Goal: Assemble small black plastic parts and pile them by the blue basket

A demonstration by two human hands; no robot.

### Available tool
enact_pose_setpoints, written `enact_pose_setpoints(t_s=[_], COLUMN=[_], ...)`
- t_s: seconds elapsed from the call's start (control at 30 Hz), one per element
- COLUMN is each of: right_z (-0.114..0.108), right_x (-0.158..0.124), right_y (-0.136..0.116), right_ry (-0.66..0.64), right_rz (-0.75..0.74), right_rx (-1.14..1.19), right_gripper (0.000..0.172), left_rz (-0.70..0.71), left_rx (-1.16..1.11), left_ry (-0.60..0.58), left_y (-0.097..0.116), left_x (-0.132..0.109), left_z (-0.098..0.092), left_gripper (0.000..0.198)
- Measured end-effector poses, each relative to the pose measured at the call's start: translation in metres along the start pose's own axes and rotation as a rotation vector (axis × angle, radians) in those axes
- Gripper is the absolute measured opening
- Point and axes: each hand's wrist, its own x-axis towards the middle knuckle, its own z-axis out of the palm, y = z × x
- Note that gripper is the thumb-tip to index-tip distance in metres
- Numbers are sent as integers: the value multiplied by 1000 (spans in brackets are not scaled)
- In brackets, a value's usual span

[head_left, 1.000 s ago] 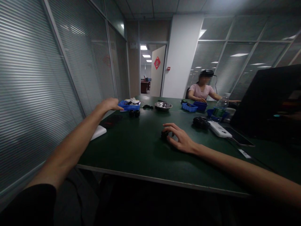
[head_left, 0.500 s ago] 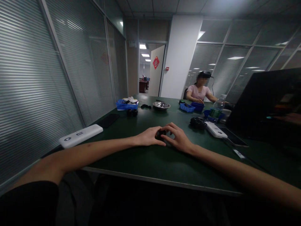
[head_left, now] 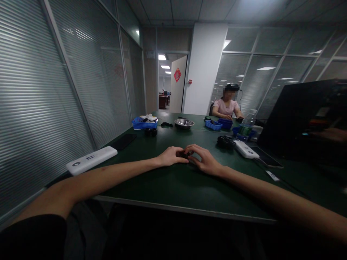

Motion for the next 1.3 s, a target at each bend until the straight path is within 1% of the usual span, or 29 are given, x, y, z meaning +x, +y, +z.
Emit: enact_pose_setpoints(t_s=[0.17,0.3,0.43,0.7,0.93,1.07,1.13,1.2,1.3], right_z=[1,2,1,0,0,0,0,2,3], right_x=[-1,-1,0,-1,-4,-5,-4,-3,-1], right_y=[1,-1,-1,3,7,5,3,1,1], right_ry=[18,38,2,-26,-31,-25,-12,9,4], right_rz=[-4,40,63,-12,-20,-34,-25,8,40], right_rx=[7,-69,-136,-130,-83,-63,-80,-113,-146], right_gripper=[17,26,26,28,28,27,25,27,30], left_rz=[27,22,26,42,41,33,30,26,28], left_rx=[-1,-47,-25,11,36,37,49,43,18], left_ry=[1,-9,-3,12,8,16,18,12,8], left_y=[2,1,0,2,2,1,2,2,4], left_x=[-1,-1,-1,-1,-1,-1,-1,-1,-1], left_z=[-1,-1,0,1,0,0,0,0,0], left_gripper=[48,46,49,46,46,49,48,48,48])
